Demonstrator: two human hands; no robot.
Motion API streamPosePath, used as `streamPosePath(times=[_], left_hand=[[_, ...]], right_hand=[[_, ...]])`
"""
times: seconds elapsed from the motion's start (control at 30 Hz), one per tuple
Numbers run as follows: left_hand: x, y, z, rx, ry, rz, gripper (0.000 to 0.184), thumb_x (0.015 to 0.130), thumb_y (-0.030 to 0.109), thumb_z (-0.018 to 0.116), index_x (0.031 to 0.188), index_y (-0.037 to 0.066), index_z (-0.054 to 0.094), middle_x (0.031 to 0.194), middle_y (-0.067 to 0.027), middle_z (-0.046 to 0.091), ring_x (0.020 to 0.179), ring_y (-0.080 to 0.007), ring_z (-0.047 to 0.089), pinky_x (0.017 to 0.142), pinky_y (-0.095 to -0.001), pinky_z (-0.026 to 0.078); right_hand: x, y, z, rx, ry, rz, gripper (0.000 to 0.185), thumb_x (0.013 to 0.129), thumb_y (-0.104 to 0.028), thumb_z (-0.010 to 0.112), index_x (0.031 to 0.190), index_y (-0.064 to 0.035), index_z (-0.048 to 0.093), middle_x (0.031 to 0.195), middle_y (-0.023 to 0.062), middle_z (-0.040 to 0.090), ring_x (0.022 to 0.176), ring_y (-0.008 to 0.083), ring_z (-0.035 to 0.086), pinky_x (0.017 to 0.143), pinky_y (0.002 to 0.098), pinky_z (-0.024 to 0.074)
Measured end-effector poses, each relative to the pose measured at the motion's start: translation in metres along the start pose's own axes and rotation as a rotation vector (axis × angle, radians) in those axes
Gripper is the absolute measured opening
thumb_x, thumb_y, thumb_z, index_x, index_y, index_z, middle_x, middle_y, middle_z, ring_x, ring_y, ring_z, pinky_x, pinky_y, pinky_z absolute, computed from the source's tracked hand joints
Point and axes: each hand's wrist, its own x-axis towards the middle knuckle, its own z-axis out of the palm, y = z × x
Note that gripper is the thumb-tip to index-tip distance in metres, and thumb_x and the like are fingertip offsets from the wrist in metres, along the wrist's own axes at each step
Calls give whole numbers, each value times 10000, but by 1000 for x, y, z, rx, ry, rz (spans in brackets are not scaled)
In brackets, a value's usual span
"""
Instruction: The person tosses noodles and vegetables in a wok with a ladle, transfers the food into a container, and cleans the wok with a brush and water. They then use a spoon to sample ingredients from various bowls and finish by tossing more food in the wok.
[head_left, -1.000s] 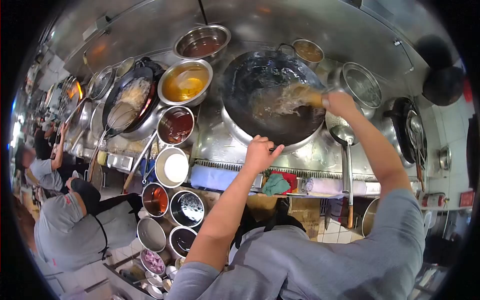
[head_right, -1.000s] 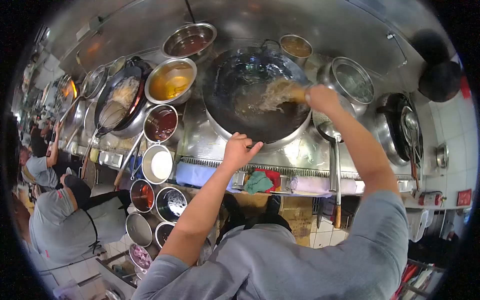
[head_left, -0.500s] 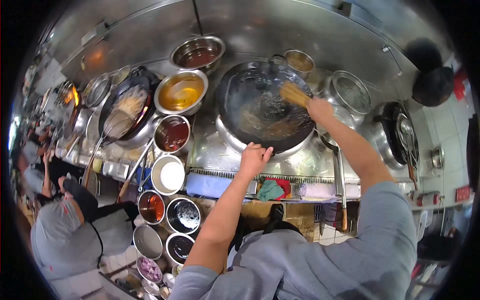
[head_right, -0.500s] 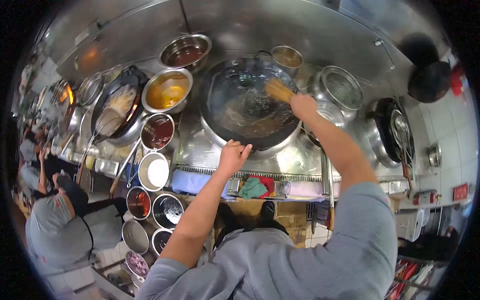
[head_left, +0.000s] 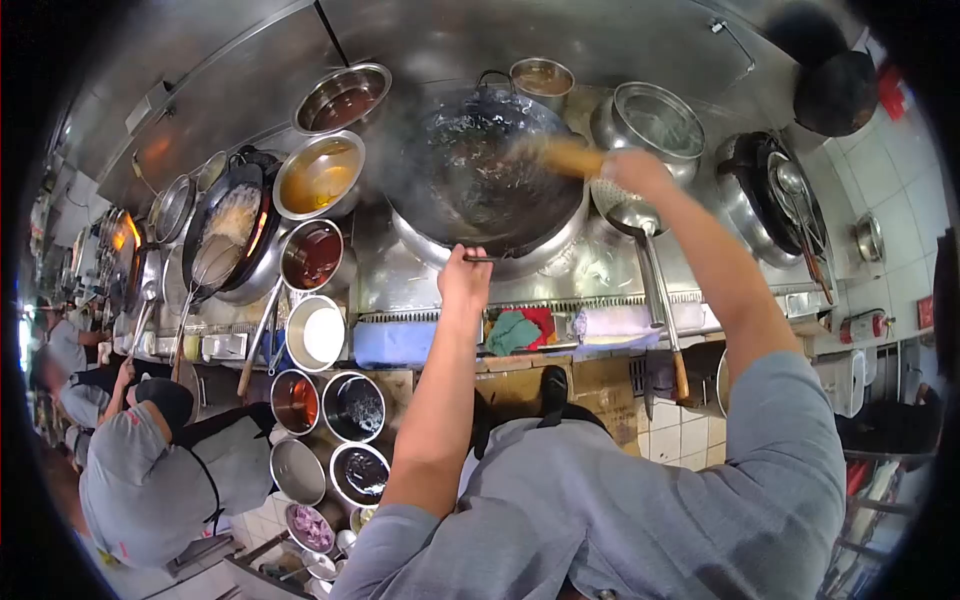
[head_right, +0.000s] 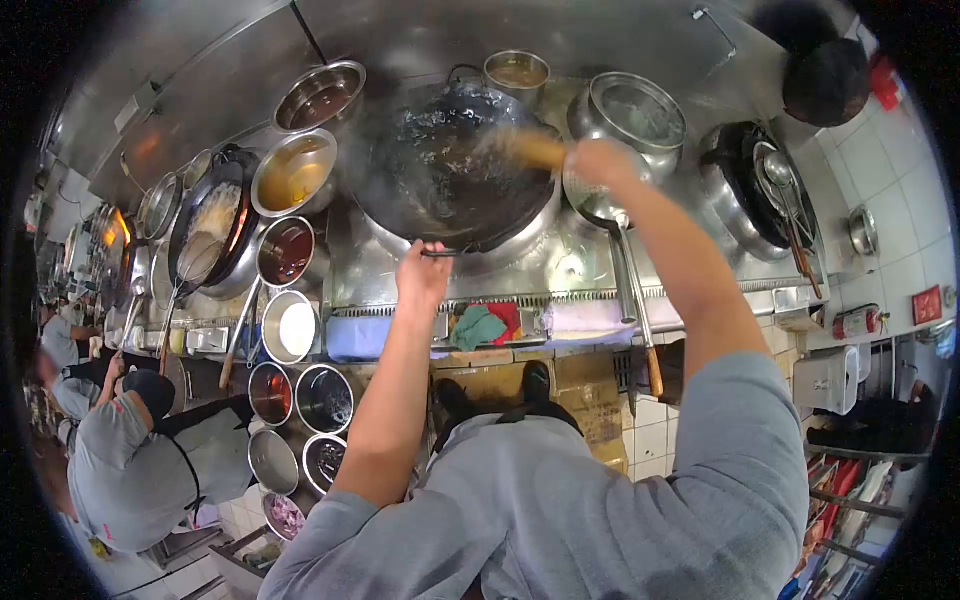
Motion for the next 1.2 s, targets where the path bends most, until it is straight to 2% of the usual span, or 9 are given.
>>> streamPosePath(times=[0.1,0.23,0.3,0.43,0.8,0.97,1.03,1.1,1.2], left_hand=[[15,8,6,-231,-33,-23,257,955,187,375,708,124,343,534,17,313,482,-127,327,711,-379,398],[1,12,19,-4,-32,94,295,959,160,352,671,130,298,496,24,217,424,-133,203,569,-340,373],[-4,26,16,-8,-31,84,322,959,155,358,645,131,288,499,21,209,426,-134,202,514,-318,339],[-26,52,-3,104,-50,39,356,940,143,404,609,136,274,509,27,200,426,-121,207,491,-300,303],[-74,103,73,406,-147,131,297,913,93,440,646,133,316,531,40,222,438,-96,214,461,-268,260],[-91,103,109,630,-185,313,280,945,128,437,686,125,331,533,49,219,431,-72,197,420,-254,207],[-95,102,113,709,-192,370,280,952,151,443,697,123,330,533,50,222,429,-65,196,413,-249,202],[-98,100,111,787,-195,424,283,960,174,449,708,121,329,532,52,225,428,-59,195,406,-243,197],[-104,93,93,873,-276,463,275,966,210,463,742,115,335,535,56,244,431,-48,214,402,-236,210]], right_hand=[[2,9,-22,-99,238,286,314,846,-312,508,1056,-127,651,966,174,660,889,348,636,793,440,493],[-31,27,21,760,362,463,333,897,-344,514,1120,-113,604,873,157,660,729,232,645,614,344,522],[-71,26,52,1780,286,465,321,899,-328,550,1159,-139,560,882,111,622,663,176,586,525,303,491],[-144,37,97,2338,18,477,376,888,-304,588,1217,-157,480,976,94,588,673,186,571,544,313,497],[-239,10,90,1391,110,322,664,798,-71,654,1398,-188,394,783,13,580,573,93,525,492,223,432],[-208,-44,70,983,-46,194,658,799,-177,681,1393,-169,397,839,56,627,595,125,577,562,265,486],[-178,-58,103,767,217,-15,636,786,-292,682,1361,-165,440,1106,208,619,969,281,631,831,347,489],[-152,-80,106,785,127,5,632,796,-323,669,1365,-185,432,1182,211,582,1129,330,548,965,363,412],[-121,-117,87,1008,-12,250,622,824,-300,643,1379,-153,405,1166,184,602,839,268,647,705,341,517]])
